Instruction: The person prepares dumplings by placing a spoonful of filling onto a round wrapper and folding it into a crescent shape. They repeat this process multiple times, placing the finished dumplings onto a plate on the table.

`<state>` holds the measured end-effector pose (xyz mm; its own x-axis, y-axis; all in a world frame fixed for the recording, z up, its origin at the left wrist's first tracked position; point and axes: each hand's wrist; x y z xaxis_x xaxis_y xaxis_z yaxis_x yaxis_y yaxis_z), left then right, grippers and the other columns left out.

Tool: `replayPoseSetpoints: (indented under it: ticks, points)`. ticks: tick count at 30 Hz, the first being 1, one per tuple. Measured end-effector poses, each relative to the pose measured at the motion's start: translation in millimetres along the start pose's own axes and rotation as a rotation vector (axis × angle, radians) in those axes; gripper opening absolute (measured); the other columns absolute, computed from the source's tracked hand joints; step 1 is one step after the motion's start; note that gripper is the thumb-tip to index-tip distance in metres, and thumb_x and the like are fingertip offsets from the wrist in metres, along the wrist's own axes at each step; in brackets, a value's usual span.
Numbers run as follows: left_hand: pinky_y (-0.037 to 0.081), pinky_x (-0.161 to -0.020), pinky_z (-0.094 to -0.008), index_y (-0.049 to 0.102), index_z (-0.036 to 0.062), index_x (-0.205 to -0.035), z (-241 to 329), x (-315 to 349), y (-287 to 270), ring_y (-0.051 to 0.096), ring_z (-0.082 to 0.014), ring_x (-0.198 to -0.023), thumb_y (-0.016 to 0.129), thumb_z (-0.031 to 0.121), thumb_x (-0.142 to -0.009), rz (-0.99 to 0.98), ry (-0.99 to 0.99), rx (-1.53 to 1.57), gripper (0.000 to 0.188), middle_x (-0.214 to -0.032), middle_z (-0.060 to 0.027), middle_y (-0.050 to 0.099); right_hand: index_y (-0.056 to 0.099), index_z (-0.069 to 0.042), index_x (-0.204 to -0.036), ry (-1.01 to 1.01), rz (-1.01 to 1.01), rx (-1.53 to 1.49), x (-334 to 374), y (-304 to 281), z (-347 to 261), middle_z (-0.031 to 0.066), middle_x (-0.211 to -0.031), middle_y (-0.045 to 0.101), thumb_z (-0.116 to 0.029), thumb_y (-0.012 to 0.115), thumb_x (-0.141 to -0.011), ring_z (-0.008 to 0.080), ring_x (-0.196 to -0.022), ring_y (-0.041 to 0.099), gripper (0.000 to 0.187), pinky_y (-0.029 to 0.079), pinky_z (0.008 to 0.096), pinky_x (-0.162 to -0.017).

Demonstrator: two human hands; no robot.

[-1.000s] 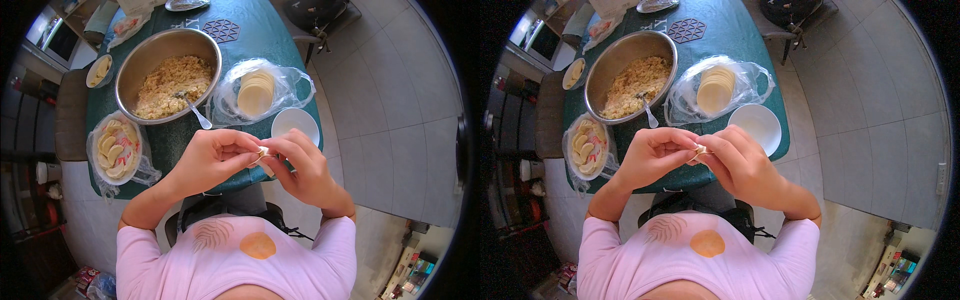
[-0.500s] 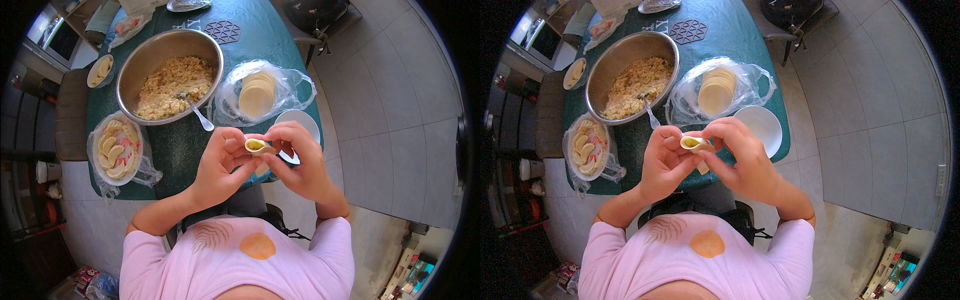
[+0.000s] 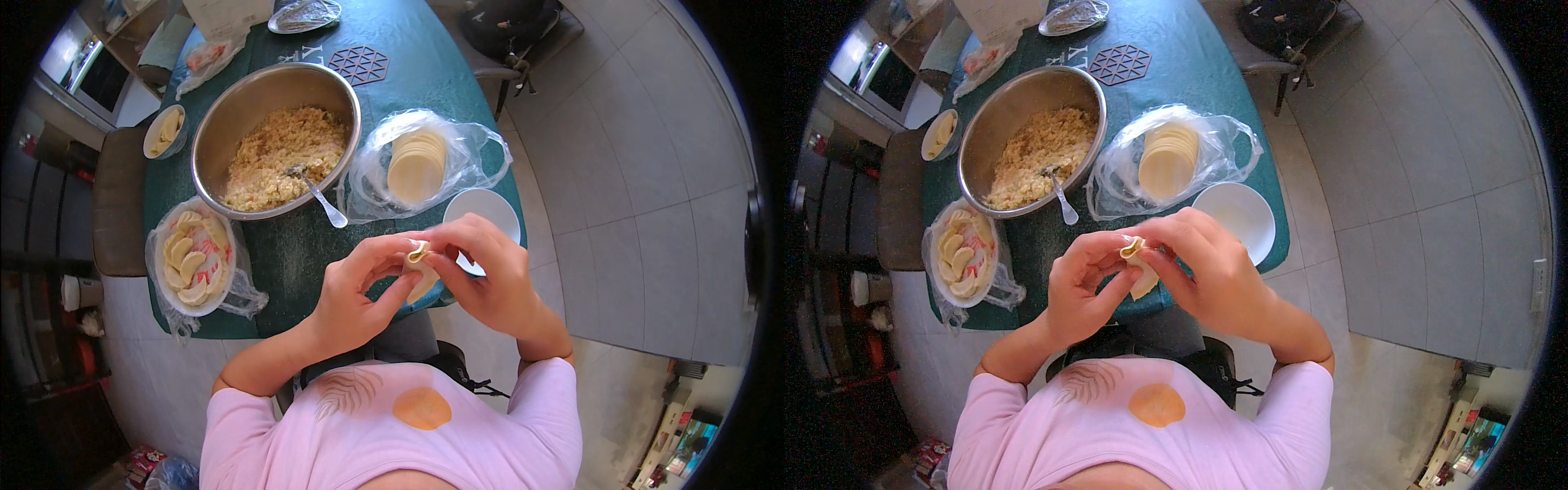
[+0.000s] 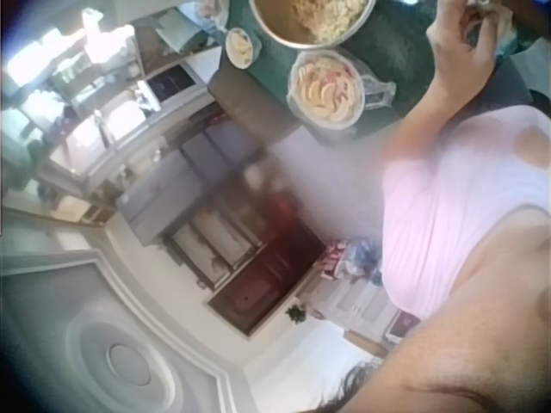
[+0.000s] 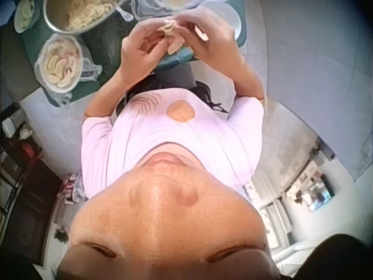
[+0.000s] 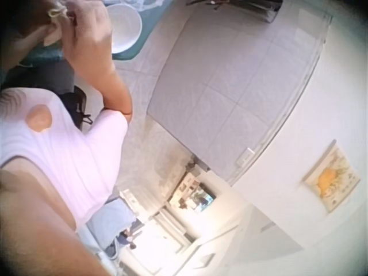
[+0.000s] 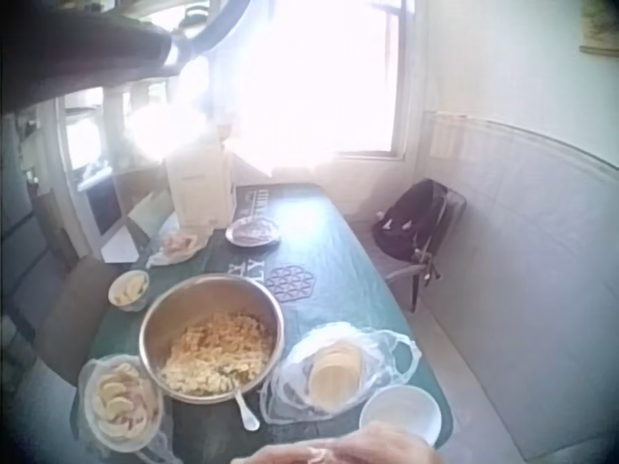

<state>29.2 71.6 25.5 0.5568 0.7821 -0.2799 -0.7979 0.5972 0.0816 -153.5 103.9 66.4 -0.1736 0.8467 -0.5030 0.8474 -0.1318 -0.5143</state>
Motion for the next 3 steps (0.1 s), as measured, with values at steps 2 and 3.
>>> replayPoseSetpoints:
  ticks: [2, 3]
  points:
    - [0.05, -0.091, -0.0299, 0.048, -0.0006, -0.121, -4.6, 1.2, -2.3, 0.061, -0.0168, -0.104, 0.059, -0.006, -0.085, -0.018, -0.005, -0.002, 0.038, -0.12, -0.0167, 0.058, 0.062, -0.003, -0.099, 0.1, -0.012, -0.019, -1.7, -0.8, -5.6, 0.0121, -0.084, 0.061, 0.002, 0.066, -0.079, 0.0258, -0.075, 0.061, 0.021, 0.05, 0.0347, -0.064]
    - [0.05, -0.09, -0.03, 0.048, -0.0001, -0.121, -6.3, 1.6, -2.2, 0.061, -0.0176, -0.103, 0.059, -0.005, -0.085, -0.017, -0.001, 0.011, 0.038, -0.121, -0.0156, 0.058, 0.063, -0.003, -0.102, 0.035, -0.001, -0.031, -0.6, -0.1, -1.2, 0.0088, -0.084, 0.062, 0.006, 0.065, -0.079, 0.0215, -0.07, 0.059, 0.024, 0.047, 0.0261, -0.06]
Point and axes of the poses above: each hand's wrist, its own x-axis away from the middle knuckle, its own y-axis out of the palm, z = x × y
